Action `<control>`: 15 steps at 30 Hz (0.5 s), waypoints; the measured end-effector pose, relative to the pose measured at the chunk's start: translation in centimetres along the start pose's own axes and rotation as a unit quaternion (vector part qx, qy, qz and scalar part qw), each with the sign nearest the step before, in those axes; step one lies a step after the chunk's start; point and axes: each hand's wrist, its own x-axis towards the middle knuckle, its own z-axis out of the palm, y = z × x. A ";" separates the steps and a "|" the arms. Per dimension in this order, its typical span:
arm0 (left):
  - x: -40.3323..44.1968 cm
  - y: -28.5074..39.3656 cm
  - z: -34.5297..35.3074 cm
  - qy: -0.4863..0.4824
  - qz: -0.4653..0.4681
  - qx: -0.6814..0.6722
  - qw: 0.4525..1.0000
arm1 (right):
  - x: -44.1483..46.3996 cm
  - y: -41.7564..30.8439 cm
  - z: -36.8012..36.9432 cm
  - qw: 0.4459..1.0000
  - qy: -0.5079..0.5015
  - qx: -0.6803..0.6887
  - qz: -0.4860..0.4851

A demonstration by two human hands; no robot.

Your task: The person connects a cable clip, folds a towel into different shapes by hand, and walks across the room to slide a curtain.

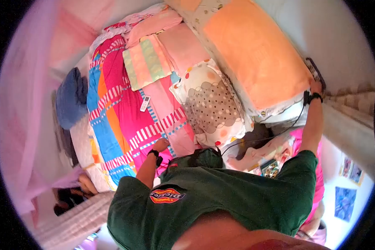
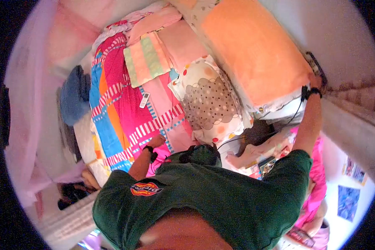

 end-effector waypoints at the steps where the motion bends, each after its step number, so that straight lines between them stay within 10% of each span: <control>1: 0.3 0.0 0.0 0.003 0.061 0.067 0.996 | -1.3 -0.4 -1.3 0.988 -0.022 -0.034 -0.146; 2: -0.1 1.8 -0.5 0.016 -0.006 0.012 1.000 | 0.2 0.7 0.8 0.966 0.057 0.007 -0.250; 7: -1.8 6.8 -3.3 0.029 -0.075 -0.075 0.994 | -4.0 -3.2 -4.0 0.985 0.002 -0.020 -0.170; 15: 0.3 4.6 0.2 0.039 0.150 0.050 0.987 | -20.5 -19.7 -17.2 0.911 -0.163 0.325 -0.194</control>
